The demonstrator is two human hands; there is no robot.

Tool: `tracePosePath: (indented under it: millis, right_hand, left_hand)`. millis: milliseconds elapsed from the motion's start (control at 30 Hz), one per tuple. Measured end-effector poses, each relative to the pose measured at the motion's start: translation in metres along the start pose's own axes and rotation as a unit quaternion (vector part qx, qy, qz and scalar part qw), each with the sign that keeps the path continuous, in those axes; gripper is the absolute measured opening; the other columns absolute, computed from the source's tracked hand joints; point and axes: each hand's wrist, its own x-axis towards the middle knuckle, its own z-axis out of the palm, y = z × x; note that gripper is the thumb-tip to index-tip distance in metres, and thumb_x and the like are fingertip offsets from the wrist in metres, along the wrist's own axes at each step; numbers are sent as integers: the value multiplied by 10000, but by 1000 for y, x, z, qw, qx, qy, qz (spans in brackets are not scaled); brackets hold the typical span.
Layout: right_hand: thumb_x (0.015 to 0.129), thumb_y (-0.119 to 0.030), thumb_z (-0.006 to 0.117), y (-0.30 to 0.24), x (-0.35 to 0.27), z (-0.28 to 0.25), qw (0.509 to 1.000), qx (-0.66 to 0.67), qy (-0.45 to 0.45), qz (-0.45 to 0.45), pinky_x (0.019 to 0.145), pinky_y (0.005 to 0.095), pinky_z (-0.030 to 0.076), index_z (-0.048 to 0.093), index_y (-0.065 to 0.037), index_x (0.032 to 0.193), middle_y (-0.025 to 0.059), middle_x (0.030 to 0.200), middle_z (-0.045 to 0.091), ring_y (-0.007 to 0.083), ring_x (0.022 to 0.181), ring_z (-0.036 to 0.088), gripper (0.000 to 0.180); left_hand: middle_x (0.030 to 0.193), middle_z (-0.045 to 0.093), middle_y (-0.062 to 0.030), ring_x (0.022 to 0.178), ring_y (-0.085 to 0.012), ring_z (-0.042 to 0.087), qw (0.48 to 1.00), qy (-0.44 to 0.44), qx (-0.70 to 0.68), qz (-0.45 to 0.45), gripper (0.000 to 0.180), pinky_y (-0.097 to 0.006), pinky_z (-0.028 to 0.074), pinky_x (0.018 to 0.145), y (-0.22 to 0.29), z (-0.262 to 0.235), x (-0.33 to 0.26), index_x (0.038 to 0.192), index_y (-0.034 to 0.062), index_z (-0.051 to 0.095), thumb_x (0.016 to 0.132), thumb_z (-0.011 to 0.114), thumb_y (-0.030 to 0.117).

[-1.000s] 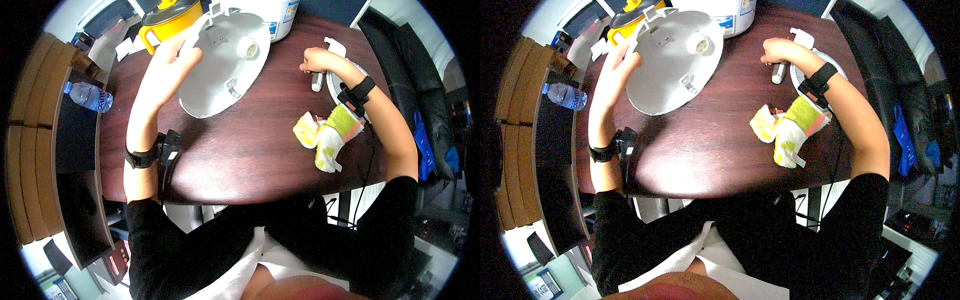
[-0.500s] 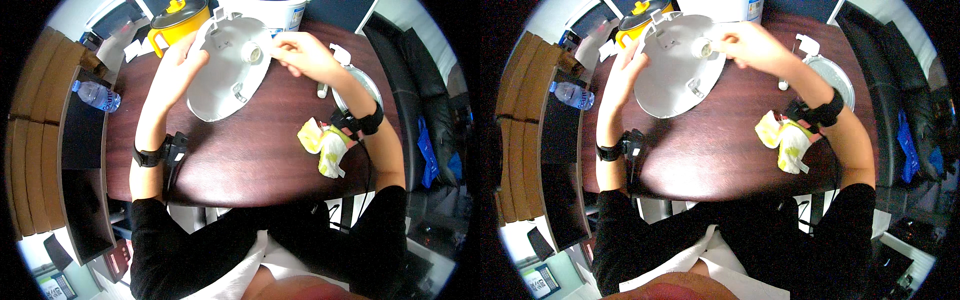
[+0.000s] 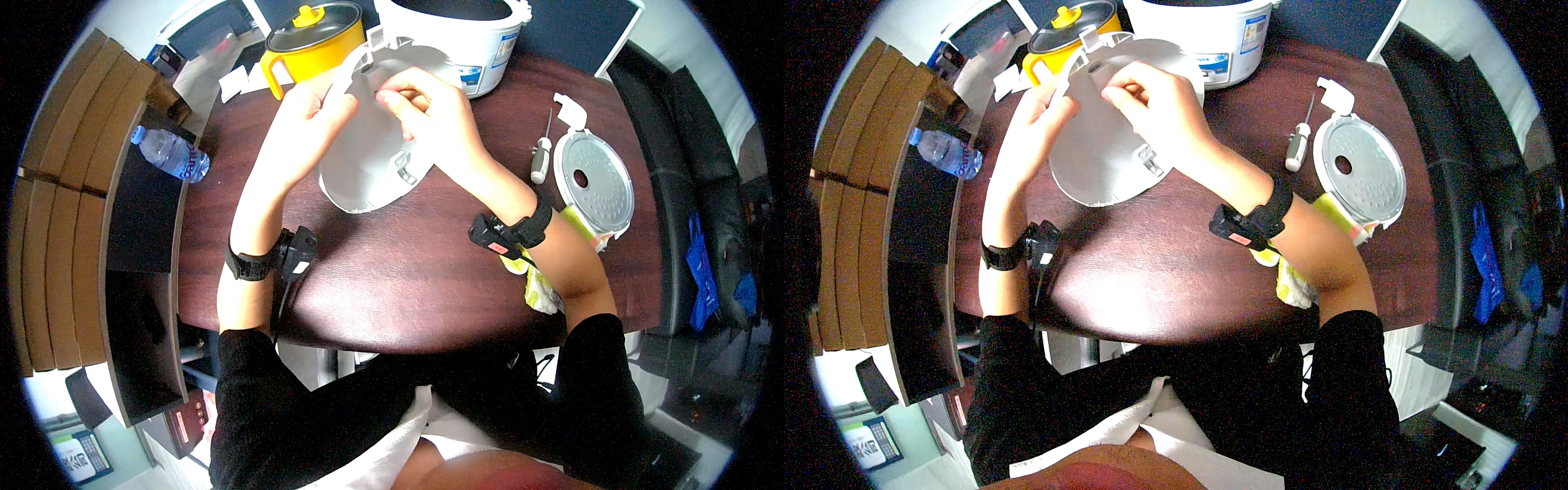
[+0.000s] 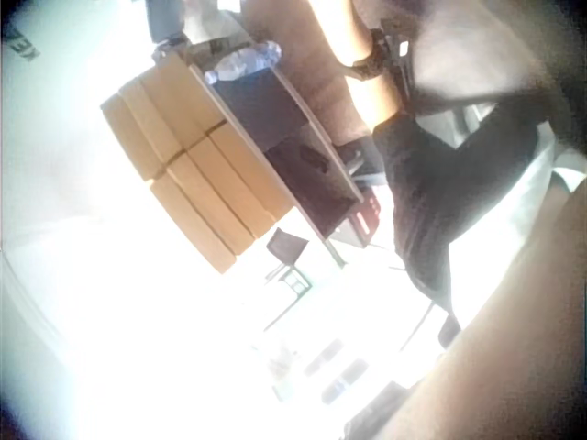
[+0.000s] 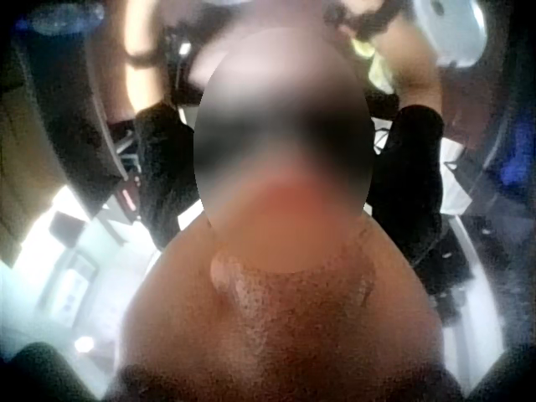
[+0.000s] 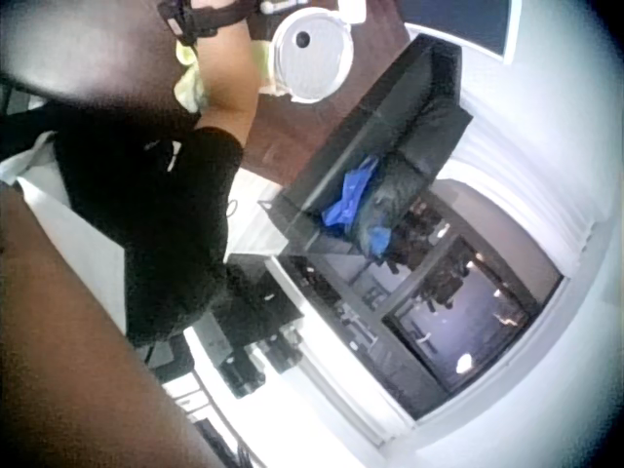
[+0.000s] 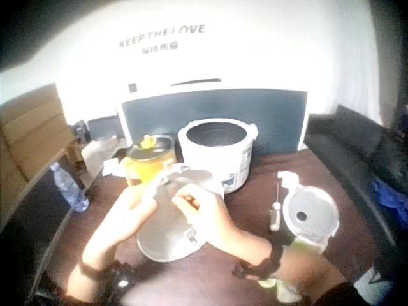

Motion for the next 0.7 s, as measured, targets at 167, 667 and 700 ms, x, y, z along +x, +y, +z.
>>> tracePosePath:
  millis: [167, 667, 700]
  right_hand:
    - [806, -116, 664, -2, 1, -1, 998, -58, 10, -28, 520, 226, 452, 619, -40, 836, 38, 708, 620, 74, 583, 566, 93]
    - [781, -148, 663, -5, 8, -4, 923, -291, 51, -248, 536, 318, 493, 588, -80, 807, 56, 742, 614, 240, 607, 620, 104]
    - [781, -147, 663, -5, 7, -3, 936, -266, 49, -227, 534, 320, 493, 585, -77, 808, 59, 739, 614, 242, 605, 620, 108]
  left_hand:
    - [912, 591, -18, 821, -79, 506, 1000, 2, 13, -1, 331, -226, 407, 739, 4, 0, -1, 1126, -13, 537, 849, 454, 151]
    - [874, 613, -64, 823, -103, 549, 1000, 25, 9, 2, 337, -259, 446, 744, 8, 4, -2, 1107, -7, 561, 848, 470, 190]
    - [871, 614, -65, 821, -103, 550, 1000, 30, 7, 5, 338, -259, 446, 742, 8, 5, -2, 1105, -7, 561, 847, 472, 192]
